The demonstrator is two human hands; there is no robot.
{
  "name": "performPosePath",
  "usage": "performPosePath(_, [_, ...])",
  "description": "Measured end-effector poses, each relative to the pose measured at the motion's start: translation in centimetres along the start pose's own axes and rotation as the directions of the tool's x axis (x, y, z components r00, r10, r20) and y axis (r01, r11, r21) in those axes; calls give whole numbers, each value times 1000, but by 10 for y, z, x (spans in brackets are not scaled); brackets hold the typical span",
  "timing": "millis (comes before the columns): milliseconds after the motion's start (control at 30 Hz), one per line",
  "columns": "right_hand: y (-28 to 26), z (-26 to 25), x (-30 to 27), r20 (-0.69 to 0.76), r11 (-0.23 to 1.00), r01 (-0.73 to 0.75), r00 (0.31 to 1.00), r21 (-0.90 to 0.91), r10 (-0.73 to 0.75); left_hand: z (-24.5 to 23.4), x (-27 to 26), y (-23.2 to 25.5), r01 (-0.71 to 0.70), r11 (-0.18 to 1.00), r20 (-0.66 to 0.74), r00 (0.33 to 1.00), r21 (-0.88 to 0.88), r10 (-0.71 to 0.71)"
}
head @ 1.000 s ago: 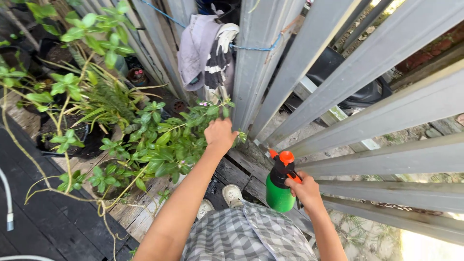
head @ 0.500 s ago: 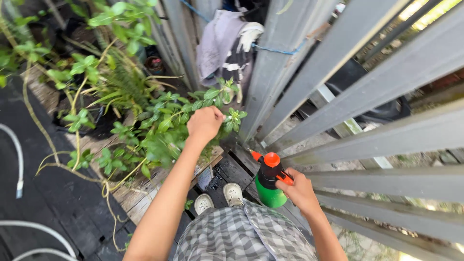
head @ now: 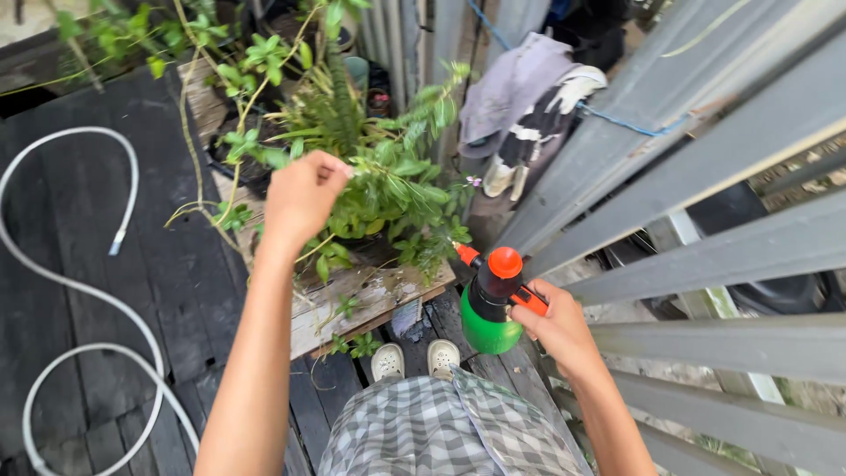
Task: The recorder is pruning and spraying potted plants on an outdoor wooden deck.
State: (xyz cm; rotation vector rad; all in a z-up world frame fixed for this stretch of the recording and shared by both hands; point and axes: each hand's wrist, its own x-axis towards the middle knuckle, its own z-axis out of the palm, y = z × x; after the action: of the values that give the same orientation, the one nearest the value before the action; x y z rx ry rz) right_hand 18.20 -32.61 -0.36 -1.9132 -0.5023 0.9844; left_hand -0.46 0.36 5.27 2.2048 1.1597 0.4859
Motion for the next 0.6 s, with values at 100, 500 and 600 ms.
performPosePath(100, [-18, 6, 0, 34, 1000, 24, 999, -13, -23, -26, -2, -16, 19, 1000, -82, 997, 22, -17])
performPosePath(500, [-48, 31, 9, 134, 987, 89, 985, 132, -107, -108, -30, -70, 139, 990, -280, 951, -7, -135])
performPosePath(600, [-52, 34, 15, 149, 981, 124, 978, 150, -146, -115, -45, -74, 234, 969, -268, 932, -76, -245])
